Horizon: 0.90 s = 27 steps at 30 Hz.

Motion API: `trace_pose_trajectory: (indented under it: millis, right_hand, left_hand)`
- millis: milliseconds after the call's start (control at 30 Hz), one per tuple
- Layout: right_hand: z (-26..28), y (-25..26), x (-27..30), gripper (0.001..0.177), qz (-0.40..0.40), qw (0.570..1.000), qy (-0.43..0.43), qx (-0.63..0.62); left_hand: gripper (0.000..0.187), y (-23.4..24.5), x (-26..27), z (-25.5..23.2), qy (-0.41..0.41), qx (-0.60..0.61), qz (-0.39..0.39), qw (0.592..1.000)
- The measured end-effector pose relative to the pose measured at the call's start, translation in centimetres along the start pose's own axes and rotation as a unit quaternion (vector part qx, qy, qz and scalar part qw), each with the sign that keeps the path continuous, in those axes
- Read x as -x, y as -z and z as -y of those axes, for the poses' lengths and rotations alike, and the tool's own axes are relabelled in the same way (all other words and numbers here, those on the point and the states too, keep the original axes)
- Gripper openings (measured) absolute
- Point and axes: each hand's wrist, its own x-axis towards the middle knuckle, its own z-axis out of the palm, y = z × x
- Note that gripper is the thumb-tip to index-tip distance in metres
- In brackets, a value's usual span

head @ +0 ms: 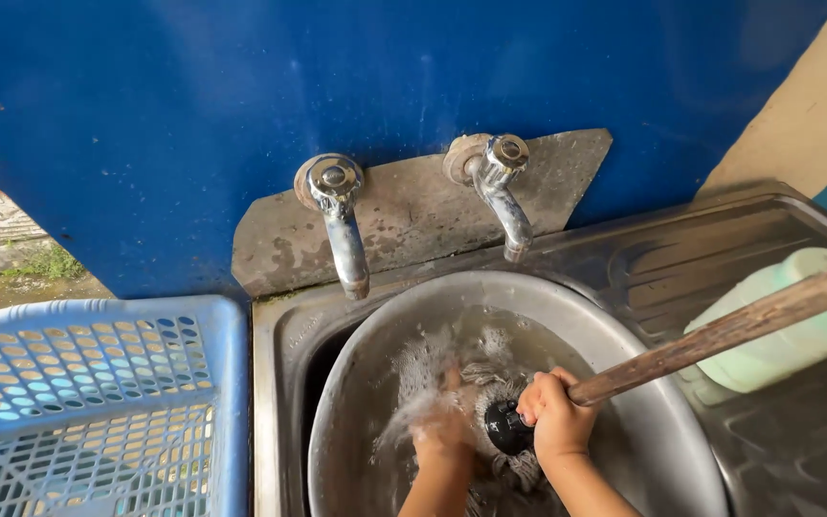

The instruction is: The person is washing a mop in a basin with water and detergent.

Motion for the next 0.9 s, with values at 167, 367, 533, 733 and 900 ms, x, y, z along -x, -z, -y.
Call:
trace_pose_trajectory:
  millis: [167,367,533,733,900]
  right_hand:
    - [-0.2,-0.7,-0.9,0.038,-0.001,1.000,-0.006,-0.005]
    - [1.9,-0.8,0.5,0.036,-0.011,0.999,-0.030,-0.017]
    - [4.8,-1.3,2.6,0.035,-0.022,0.999,-0.023,-0.041]
    - [9.9,-2.9,3.9,0.037,-0.035,0.992,0.007,-0.121]
    - [15.4,-5.8,5.3,0.037,-0.006,0.982,0.028,-0.186]
  left_hand:
    - [0.068,-5.3,-5.6,2.4,-0.103,-0.077,-0.005,0.992]
    - [0.086,3.4,2.2,0.3,-0.140,-0.143,0.050,0.979]
    - [0.098,1.9,0.1,3.0,-0.154,0.050,0.122,0.979]
    - [0.046,-0.4,-1.1,4.4,0.061,0.446,-0.040,0.892]
    - [0.044,5.5,7.1,1.0,0.436,0.472,-0.140,0.753]
